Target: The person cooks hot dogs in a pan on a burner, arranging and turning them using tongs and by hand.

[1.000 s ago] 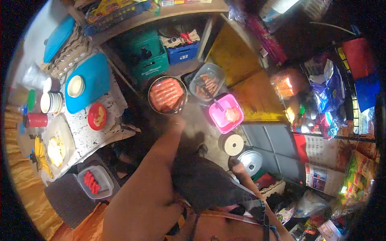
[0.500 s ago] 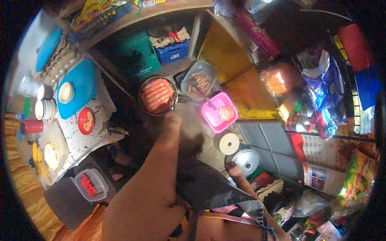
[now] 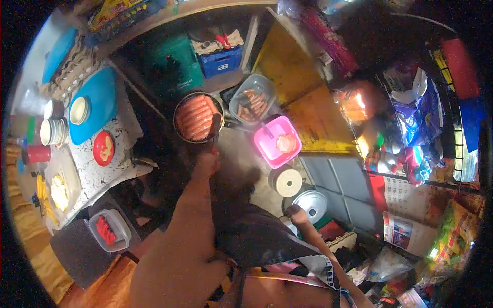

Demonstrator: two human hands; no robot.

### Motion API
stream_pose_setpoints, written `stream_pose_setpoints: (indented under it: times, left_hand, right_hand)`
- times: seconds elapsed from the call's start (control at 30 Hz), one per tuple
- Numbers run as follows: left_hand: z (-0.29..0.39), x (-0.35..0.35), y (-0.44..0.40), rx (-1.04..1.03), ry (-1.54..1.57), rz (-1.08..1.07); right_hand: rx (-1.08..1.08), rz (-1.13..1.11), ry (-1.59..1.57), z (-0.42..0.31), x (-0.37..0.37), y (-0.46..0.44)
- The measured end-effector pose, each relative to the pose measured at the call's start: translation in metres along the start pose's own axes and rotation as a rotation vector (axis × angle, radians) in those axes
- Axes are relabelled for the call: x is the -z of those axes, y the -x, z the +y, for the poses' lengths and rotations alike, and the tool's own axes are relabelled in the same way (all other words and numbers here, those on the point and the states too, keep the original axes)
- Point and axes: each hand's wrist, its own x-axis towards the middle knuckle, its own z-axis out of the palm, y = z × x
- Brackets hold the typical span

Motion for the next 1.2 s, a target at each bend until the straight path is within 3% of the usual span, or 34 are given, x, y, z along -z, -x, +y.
stream_pose_setpoints:
  times: [0.07, 0.27, 0.33, 0.57, 0.67, 0.77, 0.97, 1.07, 1.2]
  left_hand:
    - [0.011, 0.001, 0.017, 0.073, 0.107, -0.049]
    - [-0.019, 0.021, 0.000, 0.120, 0.502, -0.319]
    - [-0.009, 0.020, 0.012, 0.162, 0.531, -0.305]
    - [-0.022, 0.029, 0.016, 0.128, 0.538, -0.330]
    - [-0.028, 0.022, 0.011, 0.221, 0.664, -0.204]
    - [-0.032, 0.026, 0.013, 0.153, 0.631, -0.383]
    - [-0.020, 0.022, 0.013, 0.167, 0.693, -0.390]
    - [-0.008, 0.024, 0.018, 0.174, 0.645, -0.392]
    - [-0.001, 0.035, 0.023, 0.111, 0.501, -0.458]
  right_hand:
    - [-0.127, 0.032, -0.172, -0.031, 0.020, 0.009]
    - [-0.020, -0.027, -0.007, -0.021, 0.018, -0.004]
    - [-0.061, -0.017, -0.111, -0.025, 0.021, -0.003]
    - [-0.059, -0.067, 0.003, -0.038, 0.035, -0.008]
    - [-0.167, -0.092, -0.189, -0.051, 0.041, -0.002]
    - [-0.031, 0.026, -0.146, -0.037, 0.029, -0.002]
    - [-0.143, -0.028, -0.136, -0.027, 0.023, -0.012]
    - [0.017, 0.080, -0.171, -0.032, 0.022, -0.008]
    - [-0.053, -0.014, -0.078, -0.061, 0.038, -0.010]
